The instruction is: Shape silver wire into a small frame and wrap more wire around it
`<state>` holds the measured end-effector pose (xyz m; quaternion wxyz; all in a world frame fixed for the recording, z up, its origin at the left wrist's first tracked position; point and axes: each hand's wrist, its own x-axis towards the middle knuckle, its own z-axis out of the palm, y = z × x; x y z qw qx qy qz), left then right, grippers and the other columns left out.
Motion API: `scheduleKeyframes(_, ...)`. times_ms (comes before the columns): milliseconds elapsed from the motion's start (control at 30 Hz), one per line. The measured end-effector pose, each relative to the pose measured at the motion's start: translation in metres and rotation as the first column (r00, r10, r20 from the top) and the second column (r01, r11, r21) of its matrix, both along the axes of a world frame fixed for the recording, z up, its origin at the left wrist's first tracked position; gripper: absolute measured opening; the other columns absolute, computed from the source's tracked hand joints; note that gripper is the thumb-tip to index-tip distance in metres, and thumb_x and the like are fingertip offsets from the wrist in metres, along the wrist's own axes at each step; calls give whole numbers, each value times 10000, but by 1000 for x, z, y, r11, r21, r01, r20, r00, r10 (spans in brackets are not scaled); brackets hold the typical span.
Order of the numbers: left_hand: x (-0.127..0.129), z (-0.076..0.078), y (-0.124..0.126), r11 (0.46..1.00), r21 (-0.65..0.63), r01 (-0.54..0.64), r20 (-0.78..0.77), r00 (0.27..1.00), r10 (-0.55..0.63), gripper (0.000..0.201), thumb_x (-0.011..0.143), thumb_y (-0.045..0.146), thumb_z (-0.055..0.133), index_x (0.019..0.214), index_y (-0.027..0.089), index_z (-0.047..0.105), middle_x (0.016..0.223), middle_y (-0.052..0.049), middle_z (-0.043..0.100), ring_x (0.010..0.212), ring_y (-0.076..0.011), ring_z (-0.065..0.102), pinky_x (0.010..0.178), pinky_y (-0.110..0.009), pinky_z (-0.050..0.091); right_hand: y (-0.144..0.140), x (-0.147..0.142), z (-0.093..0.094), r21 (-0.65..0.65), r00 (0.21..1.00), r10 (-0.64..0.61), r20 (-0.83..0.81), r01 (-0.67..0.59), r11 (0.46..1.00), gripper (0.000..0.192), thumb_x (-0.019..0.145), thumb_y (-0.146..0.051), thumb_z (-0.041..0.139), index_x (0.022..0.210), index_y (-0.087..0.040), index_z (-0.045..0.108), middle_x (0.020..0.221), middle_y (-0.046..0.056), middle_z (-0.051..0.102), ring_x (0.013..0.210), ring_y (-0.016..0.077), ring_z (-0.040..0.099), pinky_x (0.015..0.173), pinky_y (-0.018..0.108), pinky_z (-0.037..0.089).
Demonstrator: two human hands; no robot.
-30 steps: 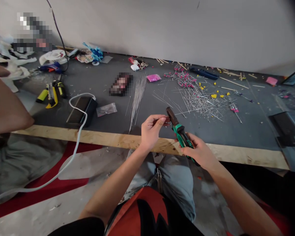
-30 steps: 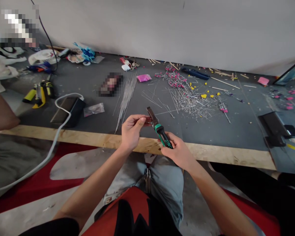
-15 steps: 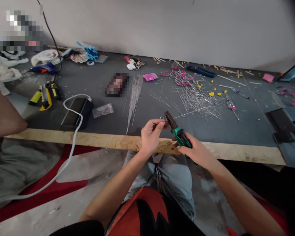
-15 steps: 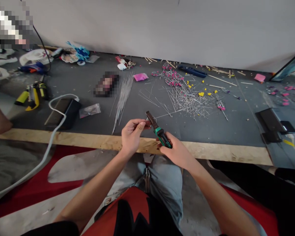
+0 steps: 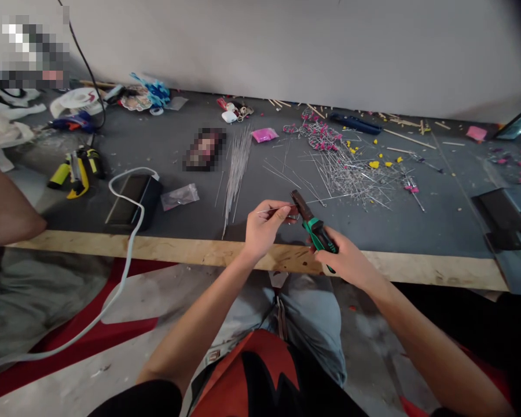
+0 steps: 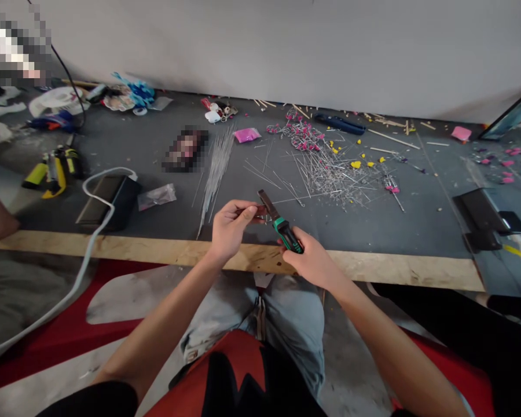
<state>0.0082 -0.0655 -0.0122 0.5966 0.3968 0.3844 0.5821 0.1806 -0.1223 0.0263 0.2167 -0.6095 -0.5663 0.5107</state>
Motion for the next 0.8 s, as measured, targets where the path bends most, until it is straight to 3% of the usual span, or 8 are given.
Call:
scheduleKeyframes(300, -3, 2, 13, 1000, 21, -10, -3, 1000, 10, 197, 715, 324, 702, 806, 154, 666, 773, -42, 690, 739, -162, 668, 639, -288, 569, 8, -8, 12, 40, 1000, -10, 5, 9, 999, 274, 709, -207, 525, 971, -226, 602, 896, 7, 654, 783, 178, 573, 699, 276, 422)
scheduleKeyframes(533, 2, -4, 10, 995, 73, -66, -28, 997, 68, 122, 706, 269, 713, 774, 169, 696, 762, -17, 689, 636, -117, 641, 636, -263, 550, 4, -8, 3, 32, 1000, 5, -5, -5, 999, 278, 728, -212, 513, 998, -228, 580, 912, 11, 638, 747, 159, 551, 666, 268, 402)
scheduleKeyframes(800, 8, -10, 7, 994, 55, -91, 17, 996, 90, 105, 696, 239, 721, 768, 164, 701, 744, -3, 696, 598, -105, 644, 608, -242, 542, 1, -15, 0, 91, 995, -16, 102, 6, 996, 168, 715, -222, 467, 866, -206, 538, 741, -18, 570, 632, 137, 495, 623, 273, 385)
